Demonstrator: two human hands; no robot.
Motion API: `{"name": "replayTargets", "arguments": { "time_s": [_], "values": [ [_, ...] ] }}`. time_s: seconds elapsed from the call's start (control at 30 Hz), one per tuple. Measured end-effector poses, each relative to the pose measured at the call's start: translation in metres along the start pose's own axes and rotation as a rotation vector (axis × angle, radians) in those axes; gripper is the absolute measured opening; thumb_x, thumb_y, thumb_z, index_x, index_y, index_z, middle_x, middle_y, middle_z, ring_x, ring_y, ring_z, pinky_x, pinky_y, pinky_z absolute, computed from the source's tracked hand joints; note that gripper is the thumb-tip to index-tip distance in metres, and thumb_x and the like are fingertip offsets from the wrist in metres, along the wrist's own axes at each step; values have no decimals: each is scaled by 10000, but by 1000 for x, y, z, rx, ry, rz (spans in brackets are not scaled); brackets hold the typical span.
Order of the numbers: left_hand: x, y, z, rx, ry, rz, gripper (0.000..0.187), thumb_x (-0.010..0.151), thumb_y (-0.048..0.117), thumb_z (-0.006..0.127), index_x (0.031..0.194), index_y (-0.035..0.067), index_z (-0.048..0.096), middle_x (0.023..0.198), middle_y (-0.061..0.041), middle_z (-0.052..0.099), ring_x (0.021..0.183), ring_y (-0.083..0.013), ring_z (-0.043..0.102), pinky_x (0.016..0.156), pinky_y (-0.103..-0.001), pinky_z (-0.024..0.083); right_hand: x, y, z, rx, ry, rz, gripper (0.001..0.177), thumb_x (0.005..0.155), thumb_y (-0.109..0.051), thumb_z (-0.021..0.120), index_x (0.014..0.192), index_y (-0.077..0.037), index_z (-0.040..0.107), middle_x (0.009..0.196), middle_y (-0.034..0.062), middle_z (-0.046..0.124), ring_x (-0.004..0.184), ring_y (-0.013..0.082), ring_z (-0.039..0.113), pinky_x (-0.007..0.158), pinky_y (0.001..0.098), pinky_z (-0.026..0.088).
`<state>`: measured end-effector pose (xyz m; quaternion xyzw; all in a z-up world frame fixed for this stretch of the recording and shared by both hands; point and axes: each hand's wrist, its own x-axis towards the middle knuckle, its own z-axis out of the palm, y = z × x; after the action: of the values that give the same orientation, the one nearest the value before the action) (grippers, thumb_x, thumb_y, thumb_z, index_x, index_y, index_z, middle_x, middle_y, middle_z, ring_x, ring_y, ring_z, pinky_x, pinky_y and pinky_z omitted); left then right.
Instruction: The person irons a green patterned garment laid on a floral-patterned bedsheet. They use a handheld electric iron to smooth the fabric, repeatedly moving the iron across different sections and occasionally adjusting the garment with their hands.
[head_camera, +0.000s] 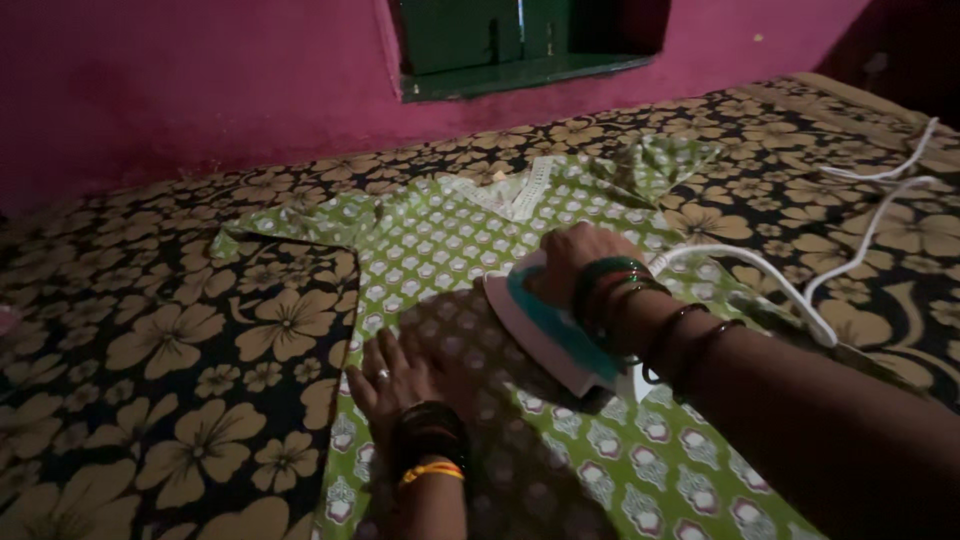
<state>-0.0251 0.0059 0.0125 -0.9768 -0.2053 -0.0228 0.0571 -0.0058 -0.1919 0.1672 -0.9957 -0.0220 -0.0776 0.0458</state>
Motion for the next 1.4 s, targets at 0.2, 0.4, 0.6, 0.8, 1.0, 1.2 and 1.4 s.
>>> {"name": "replayTargets", "arguments": {
  "time_s": [0.2, 0.4, 0.6, 0.8, 1.0, 1.2, 1.4],
  "values": [
    [-10, -4, -14, -93, 42, 27, 882, 922, 367, 618, 1663, 298, 143, 1701, -26, 76, 1562, -237, 25, 1233, -549, 10, 29, 0, 3, 5, -48, -59, 557, 784, -631, 734, 1159, -220, 761, 1150, 135, 738, 1073, 354, 711, 930, 467, 580],
    [12, -4, 17, 233, 21, 83, 764, 986, 351, 557, 1639, 314, 162, 1738, -64, 37, 1581, -287, 39, 1215, -601, 62, 18, 9, -4, 98, -135, -170, 511, 757, -589, 737, 1158, -274, 761, 1130, 102, 759, 1044, 317, 736, 921, 452, 582],
    [14, -2, 40, 47, 187, 50, 785, 972, 290, 522, 1653, 294, 130, 1705, -31, 96, 1557, -282, 93, 1210, -591, 67, -31, 28, -7, 38, -74, -136, 530, 782, -619, 728, 1103, -199, 774, 1118, 163, 737, 1075, 374, 704, 919, 476, 575],
    [-30, 20, 9, -45, 73, 61, 732, 998, 401, 464, 1642, 309, 127, 1714, -47, 112, 1576, -321, 77, 1226, -584, 33, -41, 76, -5, 33, -70, 91, 559, 783, -570, 741, 1117, -123, 765, 1135, 197, 723, 1074, 382, 715, 904, 485, 590],
    [-64, 81, -5, -157, 13, 178, 730, 996, 512, 410, 1628, 277, 130, 1716, -47, 79, 1569, -324, 44, 1231, -590, 4, -56, 161, -8, -27, 12, 212, 498, 832, -517, 707, 1146, -134, 768, 1150, 180, 739, 1080, 377, 728, 897, 507, 601],
    [-89, 184, -5, -135, 94, 460, 761, 959, 376, 489, 1643, 289, 167, 1715, -62, 136, 1565, -345, 82, 1203, -623, 70, -80, 204, -29, -66, -38, 233, 569, 821, -571, 745, 1189, -137, 731, 1174, 178, 701, 1078, 374, 711, 873, 503, 609],
    [-112, 266, -24, -281, -74, 594, 778, 949, 376, 539, 1629, 250, 181, 1714, -74, 126, 1567, -330, 91, 1217, -587, 95, -82, 215, -33, -90, -99, 239, 564, 838, -549, 731, 1189, -108, 748, 1176, 166, 744, 1068, 342, 735, 858, 472, 630]
  ]
}}
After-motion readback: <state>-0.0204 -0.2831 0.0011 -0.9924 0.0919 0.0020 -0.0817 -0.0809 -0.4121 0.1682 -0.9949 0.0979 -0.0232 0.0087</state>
